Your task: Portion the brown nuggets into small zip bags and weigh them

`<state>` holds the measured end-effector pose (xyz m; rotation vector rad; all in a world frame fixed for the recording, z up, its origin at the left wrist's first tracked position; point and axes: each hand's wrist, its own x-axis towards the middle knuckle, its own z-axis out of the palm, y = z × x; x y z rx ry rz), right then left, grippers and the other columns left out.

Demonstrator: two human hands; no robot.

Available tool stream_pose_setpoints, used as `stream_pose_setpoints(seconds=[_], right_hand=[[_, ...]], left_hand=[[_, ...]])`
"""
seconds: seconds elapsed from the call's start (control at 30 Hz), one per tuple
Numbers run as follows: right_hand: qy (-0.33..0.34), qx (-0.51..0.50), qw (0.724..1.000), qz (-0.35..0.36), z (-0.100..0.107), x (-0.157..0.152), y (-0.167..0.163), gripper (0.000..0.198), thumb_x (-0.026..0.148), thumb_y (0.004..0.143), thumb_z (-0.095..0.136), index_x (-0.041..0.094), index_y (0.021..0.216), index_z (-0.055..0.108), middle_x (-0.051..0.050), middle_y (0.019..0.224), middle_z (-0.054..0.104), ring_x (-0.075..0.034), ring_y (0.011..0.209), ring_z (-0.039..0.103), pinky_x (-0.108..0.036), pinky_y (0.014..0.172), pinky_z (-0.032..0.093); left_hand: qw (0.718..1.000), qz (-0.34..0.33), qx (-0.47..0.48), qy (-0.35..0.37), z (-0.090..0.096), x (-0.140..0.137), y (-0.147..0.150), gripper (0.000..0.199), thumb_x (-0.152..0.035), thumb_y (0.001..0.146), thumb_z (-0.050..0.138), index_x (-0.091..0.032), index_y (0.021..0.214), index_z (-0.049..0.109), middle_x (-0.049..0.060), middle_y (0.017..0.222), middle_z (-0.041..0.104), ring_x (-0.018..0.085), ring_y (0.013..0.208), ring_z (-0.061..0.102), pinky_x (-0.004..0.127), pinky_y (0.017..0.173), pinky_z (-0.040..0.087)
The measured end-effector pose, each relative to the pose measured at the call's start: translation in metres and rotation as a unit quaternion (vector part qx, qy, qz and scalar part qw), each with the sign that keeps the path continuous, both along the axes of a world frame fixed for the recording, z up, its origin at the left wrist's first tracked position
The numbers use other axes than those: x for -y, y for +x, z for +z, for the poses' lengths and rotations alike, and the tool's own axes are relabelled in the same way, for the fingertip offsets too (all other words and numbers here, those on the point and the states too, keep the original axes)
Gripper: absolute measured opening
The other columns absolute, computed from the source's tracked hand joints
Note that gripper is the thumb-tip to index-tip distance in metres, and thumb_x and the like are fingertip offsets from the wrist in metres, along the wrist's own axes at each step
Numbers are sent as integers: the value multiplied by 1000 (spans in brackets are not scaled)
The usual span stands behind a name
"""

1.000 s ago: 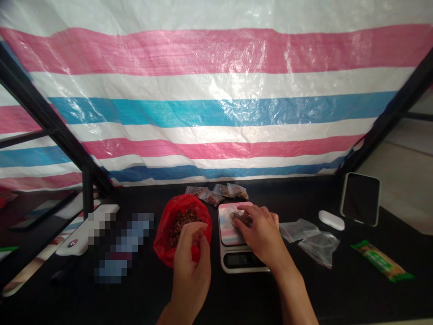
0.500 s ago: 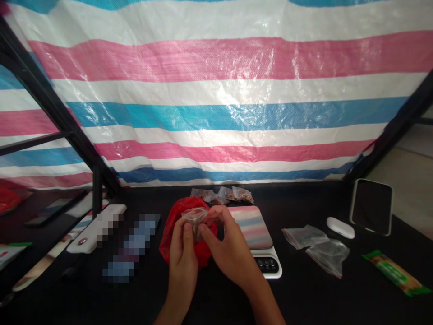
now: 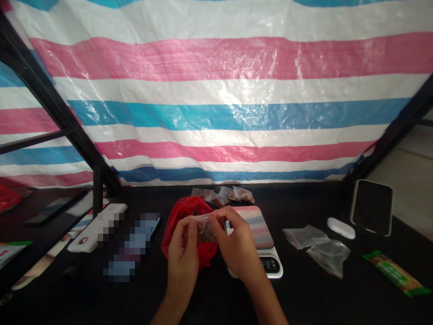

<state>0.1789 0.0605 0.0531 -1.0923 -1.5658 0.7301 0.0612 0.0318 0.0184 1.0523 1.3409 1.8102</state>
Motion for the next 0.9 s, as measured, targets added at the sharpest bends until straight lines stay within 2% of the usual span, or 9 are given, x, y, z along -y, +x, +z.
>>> stream_pose_setpoints(seconds=[0.13,0.37,0.5,0.63,0.9], right_hand=[[-31,-21,999,-15,-5,-2,-1,20,40,86,66,21,86,74,-2,73,66,-17,65,51,-29,61,44],[-3,-27,999,-21,-4,-1,-7,20,41,89,65,23,83,73,-2,73,67,-17,66,52,-29,64,47],[-38,-49,998,-19,-6,-3,-8,26,47,84,70,21,86,76,-2,72,67,-17,62,52,-29,58,46],[-58,-54,997,-5,-9,-4,-9,30,49,84,70,20,86,76,-2,71,66,-17,63,52,-29,58,45],[-39,-41,998,32,-8,-1,-11,27,47,90,66,21,91,75,-1,75,64,-16,65,50,-28,60,45]], left_hand=[[1000,2,-2,-8,0,0,-3,39,-57,92,60,-19,96,70,6,93,74,20,86,70,29,77,58],[1000,2,-16,2,-1,0,-7,37,-54,93,60,-19,98,72,8,98,76,22,94,71,31,83,58],[1000,5,-5,1,-1,1,-9,34,-52,94,60,-19,98,71,7,95,75,22,93,71,30,82,58],[1000,18,-19,4,-1,2,-11,34,-50,94,60,-19,96,72,7,95,76,21,89,72,30,78,59],[999,33,-25,0,0,1,-12,38,-54,92,61,-19,97,73,9,97,77,23,91,72,32,80,59]])
